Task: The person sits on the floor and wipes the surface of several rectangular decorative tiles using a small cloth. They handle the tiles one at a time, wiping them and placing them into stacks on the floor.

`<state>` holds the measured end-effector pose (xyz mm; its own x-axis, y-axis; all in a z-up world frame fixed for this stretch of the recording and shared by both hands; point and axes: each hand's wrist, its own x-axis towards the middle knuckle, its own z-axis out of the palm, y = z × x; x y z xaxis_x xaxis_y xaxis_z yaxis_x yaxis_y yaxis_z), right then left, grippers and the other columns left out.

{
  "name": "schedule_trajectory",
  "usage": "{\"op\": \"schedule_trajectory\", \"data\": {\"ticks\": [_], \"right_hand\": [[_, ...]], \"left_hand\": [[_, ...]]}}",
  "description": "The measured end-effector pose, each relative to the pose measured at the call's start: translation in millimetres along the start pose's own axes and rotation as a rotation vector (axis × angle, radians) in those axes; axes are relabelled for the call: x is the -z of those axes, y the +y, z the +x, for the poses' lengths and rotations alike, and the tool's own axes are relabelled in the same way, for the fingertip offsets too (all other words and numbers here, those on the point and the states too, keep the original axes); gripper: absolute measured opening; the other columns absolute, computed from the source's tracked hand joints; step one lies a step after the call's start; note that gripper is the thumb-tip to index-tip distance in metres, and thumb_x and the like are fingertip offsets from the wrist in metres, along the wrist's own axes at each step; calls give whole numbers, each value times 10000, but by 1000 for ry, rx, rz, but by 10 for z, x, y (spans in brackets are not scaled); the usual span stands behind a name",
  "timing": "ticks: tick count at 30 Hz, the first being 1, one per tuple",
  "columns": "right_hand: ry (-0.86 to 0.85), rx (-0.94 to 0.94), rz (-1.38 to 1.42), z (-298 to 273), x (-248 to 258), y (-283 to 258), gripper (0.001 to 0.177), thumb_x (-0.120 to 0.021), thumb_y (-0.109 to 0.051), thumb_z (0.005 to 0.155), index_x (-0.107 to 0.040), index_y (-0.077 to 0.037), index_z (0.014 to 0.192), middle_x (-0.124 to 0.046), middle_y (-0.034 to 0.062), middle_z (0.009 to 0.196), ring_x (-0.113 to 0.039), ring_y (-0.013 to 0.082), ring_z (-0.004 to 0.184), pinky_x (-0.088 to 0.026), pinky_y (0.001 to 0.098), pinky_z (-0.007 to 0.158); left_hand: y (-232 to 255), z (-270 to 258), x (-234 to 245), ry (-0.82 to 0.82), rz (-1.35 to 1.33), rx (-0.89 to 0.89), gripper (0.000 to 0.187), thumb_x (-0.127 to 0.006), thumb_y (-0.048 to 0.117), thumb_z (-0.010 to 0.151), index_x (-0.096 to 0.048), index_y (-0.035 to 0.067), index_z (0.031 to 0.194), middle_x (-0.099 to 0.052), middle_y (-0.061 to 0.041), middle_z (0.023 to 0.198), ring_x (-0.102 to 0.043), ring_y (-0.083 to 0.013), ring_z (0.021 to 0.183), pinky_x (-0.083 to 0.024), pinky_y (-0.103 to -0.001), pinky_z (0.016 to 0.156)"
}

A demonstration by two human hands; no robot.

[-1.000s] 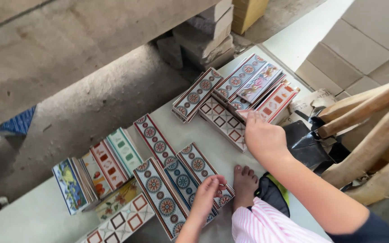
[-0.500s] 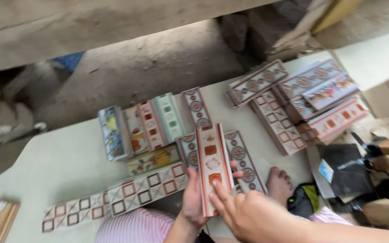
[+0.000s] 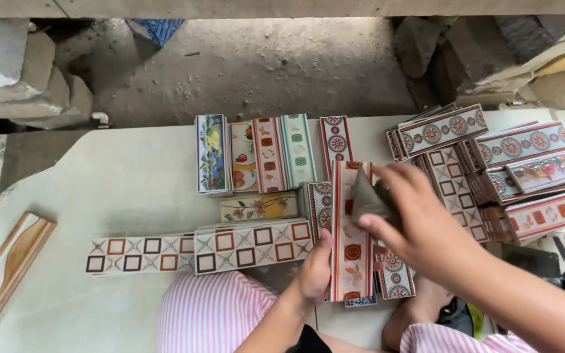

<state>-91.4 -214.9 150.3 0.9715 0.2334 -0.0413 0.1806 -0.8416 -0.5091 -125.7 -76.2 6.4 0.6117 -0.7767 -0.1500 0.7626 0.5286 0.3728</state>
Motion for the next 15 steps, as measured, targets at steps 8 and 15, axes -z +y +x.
{"op": "schedule_trajectory", "data": {"ticks": [8, 15], "right_hand": [[77, 302, -141, -174, -439, 53, 368, -511, -103, 774, -485, -39, 1135, -475, 153, 1081, -518, 302, 935, -445, 374, 767], [-26, 656, -249, -303, -516, -13, 278, -486, -91, 808, -521, 6, 1065, -487, 71, 889, -484, 257, 696, -441, 398, 614]], "left_hand": [[149, -76, -185, 168, 155, -163, 655, -257, 473, 839, -284, 5, 1297, -409, -229, 1255, -404, -318, 1175, -376, -383, 953], [90, -55, 1, 79, -85, -93, 708, -272, 565, 803, -397, 24, 1242, -471, -170, 1193, -458, -246, 1117, -402, -334, 926]]}}
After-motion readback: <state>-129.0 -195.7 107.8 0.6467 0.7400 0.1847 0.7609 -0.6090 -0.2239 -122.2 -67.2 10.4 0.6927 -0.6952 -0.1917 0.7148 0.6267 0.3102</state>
